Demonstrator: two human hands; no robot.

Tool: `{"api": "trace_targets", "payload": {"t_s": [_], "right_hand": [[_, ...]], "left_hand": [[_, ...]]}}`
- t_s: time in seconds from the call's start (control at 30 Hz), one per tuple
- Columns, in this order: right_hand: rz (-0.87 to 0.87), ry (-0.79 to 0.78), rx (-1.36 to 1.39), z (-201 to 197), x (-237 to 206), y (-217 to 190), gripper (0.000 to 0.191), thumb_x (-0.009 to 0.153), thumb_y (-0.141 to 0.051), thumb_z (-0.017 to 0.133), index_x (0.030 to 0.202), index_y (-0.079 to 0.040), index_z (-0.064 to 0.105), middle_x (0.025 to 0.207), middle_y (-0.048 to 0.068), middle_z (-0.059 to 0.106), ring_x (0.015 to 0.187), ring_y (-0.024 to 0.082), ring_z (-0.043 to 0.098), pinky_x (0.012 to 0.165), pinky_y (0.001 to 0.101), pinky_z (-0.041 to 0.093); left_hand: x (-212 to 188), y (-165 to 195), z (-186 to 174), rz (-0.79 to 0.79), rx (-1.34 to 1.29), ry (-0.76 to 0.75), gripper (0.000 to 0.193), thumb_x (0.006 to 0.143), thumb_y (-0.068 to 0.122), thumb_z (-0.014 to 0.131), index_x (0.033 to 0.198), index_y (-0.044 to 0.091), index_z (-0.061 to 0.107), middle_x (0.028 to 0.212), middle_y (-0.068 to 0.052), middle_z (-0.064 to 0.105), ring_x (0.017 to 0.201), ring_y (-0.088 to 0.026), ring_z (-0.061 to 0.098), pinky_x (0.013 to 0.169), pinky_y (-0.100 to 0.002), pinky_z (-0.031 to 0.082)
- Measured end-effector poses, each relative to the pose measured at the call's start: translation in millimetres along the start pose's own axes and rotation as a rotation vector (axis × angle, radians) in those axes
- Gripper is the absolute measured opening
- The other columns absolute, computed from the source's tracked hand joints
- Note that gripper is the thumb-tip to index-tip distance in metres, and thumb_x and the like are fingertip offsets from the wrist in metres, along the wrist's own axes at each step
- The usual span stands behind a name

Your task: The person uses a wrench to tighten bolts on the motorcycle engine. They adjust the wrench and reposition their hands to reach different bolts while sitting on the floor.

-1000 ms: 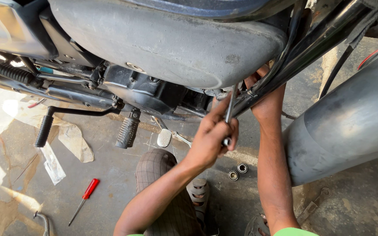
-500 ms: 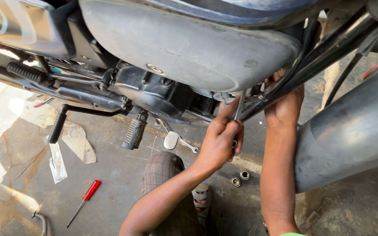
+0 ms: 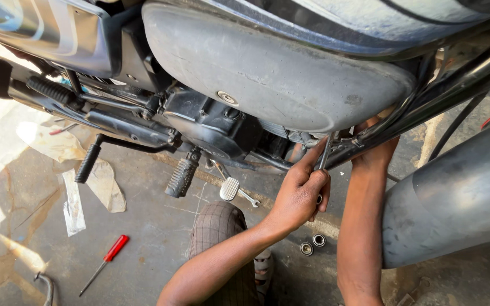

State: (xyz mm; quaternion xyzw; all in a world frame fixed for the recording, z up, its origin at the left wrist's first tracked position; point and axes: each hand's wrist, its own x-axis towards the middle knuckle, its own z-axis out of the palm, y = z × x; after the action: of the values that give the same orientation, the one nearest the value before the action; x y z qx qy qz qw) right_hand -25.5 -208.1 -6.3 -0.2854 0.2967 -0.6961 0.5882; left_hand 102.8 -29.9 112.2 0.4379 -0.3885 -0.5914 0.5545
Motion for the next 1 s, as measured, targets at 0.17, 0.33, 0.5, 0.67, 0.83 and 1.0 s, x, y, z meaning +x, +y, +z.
{"api": "trace_targets", "payload": {"t_s": [0.17,0.33,0.5,0.67,0.83,1.0], "right_hand": [[0.023,0.067,0.029,-6,9,13,0.031,0.088,0.005,0.075,0.113,-0.007,0.062,0.107,0.004,0.064,0.09,0.016,0.066,0.077,0.0278,0.056],[0.117,0.208,0.089,-4,12,13,0.033,0.082,0.006,0.073,0.111,-0.006,0.063,0.108,0.007,0.067,0.095,0.019,0.068,0.084,0.0308,0.06],[0.057,0.032,0.111,-1,3,3,0.036,0.083,0.008,0.079,0.113,-0.005,0.063,0.116,0.007,0.065,0.105,0.021,0.067,0.094,0.0325,0.059],[0.006,-0.082,0.059,1,0,-1,0.037,0.086,0.005,0.082,0.116,-0.007,0.064,0.121,0.005,0.065,0.112,0.018,0.067,0.101,0.0316,0.058],[0.012,-0.046,0.0,3,-1,-5,0.034,0.086,0.005,0.083,0.114,-0.006,0.065,0.116,0.006,0.067,0.104,0.02,0.068,0.094,0.0333,0.059],[0.02,-0.049,-0.066,9,-2,-15,0.04,0.083,0.004,0.083,0.118,-0.005,0.066,0.118,0.007,0.069,0.11,0.021,0.07,0.101,0.0367,0.06]], "left_hand": [[0,-3,-2,-0.01,-0.011,-0.006,0.067,0.1,0.007,0.038,0.165,0.006,0.024,0.057,0.0,0.049,0.041,-0.007,0.043,0.037,-0.023,0.037],[1,-1,-1,-0.03,0.007,-0.003,0.069,0.098,0.006,0.037,0.165,0.008,0.023,0.057,0.0,0.049,0.041,-0.007,0.045,0.035,-0.023,0.038],[1,1,0,-0.038,0.048,0.002,0.067,0.1,0.009,0.038,0.166,0.008,0.023,0.058,0.0,0.049,0.042,-0.007,0.046,0.035,-0.023,0.039],[1,1,0,-0.03,0.051,-0.001,0.067,0.1,0.008,0.038,0.165,0.008,0.023,0.058,0.0,0.05,0.042,-0.008,0.047,0.036,-0.023,0.04],[2,1,1,-0.045,0.051,0.011,0.068,0.099,0.008,0.037,0.165,0.009,0.024,0.058,0.0,0.05,0.043,-0.008,0.048,0.035,-0.023,0.039],[1,2,1,-0.048,0.05,0.011,0.068,0.099,0.008,0.038,0.166,0.009,0.024,0.058,0.0,0.05,0.043,-0.007,0.047,0.036,-0.023,0.039]]}}
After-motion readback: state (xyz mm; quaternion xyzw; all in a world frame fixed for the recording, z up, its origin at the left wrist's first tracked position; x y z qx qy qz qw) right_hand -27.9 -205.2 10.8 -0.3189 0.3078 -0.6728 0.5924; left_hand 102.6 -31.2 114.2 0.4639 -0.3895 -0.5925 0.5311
